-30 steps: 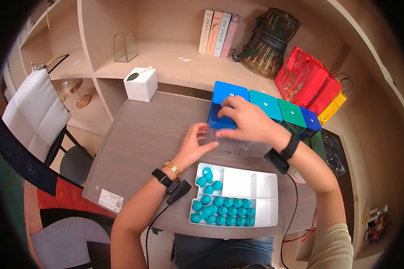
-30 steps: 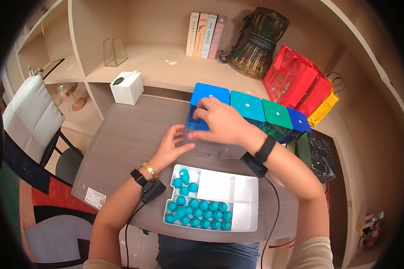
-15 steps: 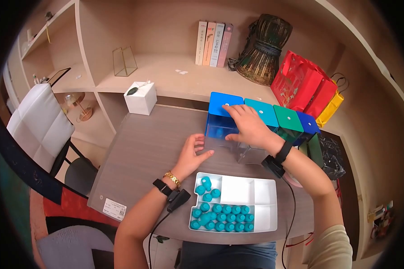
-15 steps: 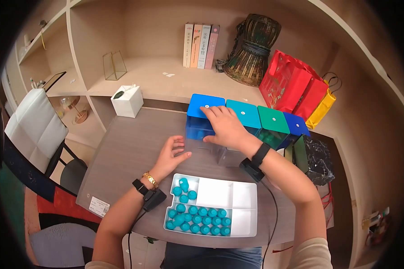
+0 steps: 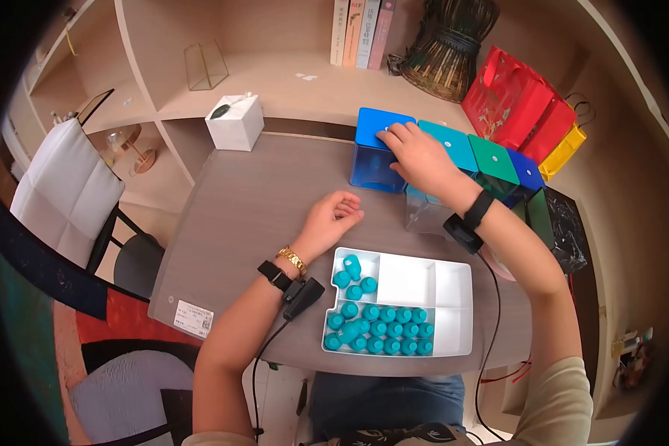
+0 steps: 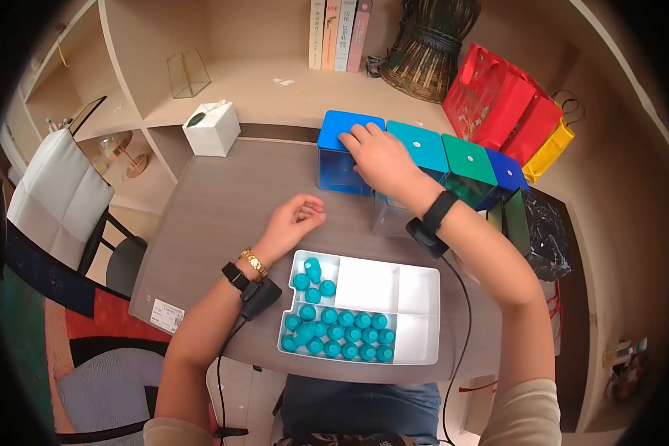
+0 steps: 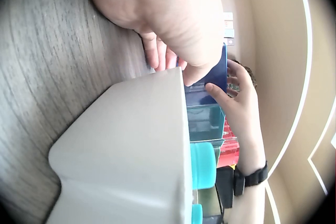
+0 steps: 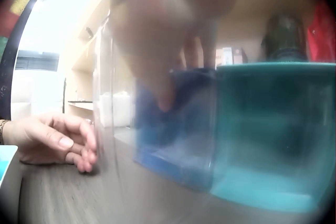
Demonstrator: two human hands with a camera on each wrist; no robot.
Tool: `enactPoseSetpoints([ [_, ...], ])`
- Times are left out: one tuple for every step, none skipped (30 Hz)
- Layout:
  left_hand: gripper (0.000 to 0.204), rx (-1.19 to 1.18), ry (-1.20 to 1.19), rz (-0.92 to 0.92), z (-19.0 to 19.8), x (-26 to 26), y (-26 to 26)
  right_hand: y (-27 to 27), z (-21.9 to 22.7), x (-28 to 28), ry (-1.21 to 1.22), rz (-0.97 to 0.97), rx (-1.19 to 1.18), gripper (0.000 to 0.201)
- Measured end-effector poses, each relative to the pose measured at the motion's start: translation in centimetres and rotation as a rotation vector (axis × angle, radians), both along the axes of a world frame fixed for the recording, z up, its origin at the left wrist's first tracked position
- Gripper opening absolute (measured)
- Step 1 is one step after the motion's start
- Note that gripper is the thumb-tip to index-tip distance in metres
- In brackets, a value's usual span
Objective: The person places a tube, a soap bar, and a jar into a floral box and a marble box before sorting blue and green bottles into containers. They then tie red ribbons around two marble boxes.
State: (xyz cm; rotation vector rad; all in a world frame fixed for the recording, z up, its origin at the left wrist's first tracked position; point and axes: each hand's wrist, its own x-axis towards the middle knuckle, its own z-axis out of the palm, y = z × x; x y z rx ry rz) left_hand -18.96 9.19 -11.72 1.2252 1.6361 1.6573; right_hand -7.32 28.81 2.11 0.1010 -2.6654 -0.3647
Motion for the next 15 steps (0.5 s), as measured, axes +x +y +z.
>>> enactPoseSetpoints([
  [0.026,-0.019,0.022,-0.004,0.1,0.2,-0.1,0.0,0.1,0.5,0.018,0.007,-0.063,0.055],
  [0.023,-0.036,0.047,-0.009,0.5,0.4,-0.3,-0.2,0.5,1.0,0.038,0.014,-0.124,0.051],
  [0.02,-0.053,0.074,-0.015,0.8,0.4,-0.4,-0.5,0.9,1.7,0.06,0.019,-0.185,0.047],
  [0.019,-0.065,0.076,-0.019,1.1,0.5,-0.5,-1.0,1.5,2.7,0.043,-0.049,-0.228,0.042],
  [0.018,-0.074,0.077,-0.02,1.3,0.6,-0.6,-1.7,2.3,4.0,0.025,-0.115,-0.268,0.037],
  [0.017,-0.082,0.078,-0.019,1.3,0.6,-0.6,-2.2,2.9,5.2,0.008,-0.179,-0.306,0.033],
  [0.017,-0.075,0.095,-0.024,1.3,0.6,-0.6,-2.5,3.2,6.5,-0.017,-0.204,-0.309,0.031],
  [0.017,-0.071,0.113,-0.031,1.3,0.6,-0.6,-2.8,3.3,7.9,-0.04,-0.23,-0.315,0.03],
  [0.016,-0.069,0.132,-0.038,1.2,0.5,-0.6,-3.0,3.2,9.1,-0.062,-0.257,-0.323,0.031],
  [0.017,-0.064,0.149,-0.041,1.2,0.6,-0.7,-3.3,3.0,10.3,-0.104,-0.274,-0.349,0.028],
  [0.017,-0.059,0.166,-0.045,1.2,0.6,-0.7,-3.5,2.8,11.4,-0.146,-0.293,-0.376,0.025],
  [0.017,-0.054,0.185,-0.05,1.3,0.6,-0.7,-3.6,2.6,12.4,-0.186,-0.312,-0.403,0.023],
  [0.017,-0.047,0.21,-0.055,1.3,0.7,-0.8,-3.3,2.1,13.1,-0.174,-0.295,-0.379,0.02],
  [0.018,-0.041,0.236,-0.059,1.5,0.7,-0.9,-3.0,1.5,13.6,-0.162,-0.278,-0.354,0.016],
  [0.018,-0.036,0.262,-0.061,1.7,0.8,-0.9,-2.9,1.1,14.0,-0.151,-0.259,-0.331,0.013],
])
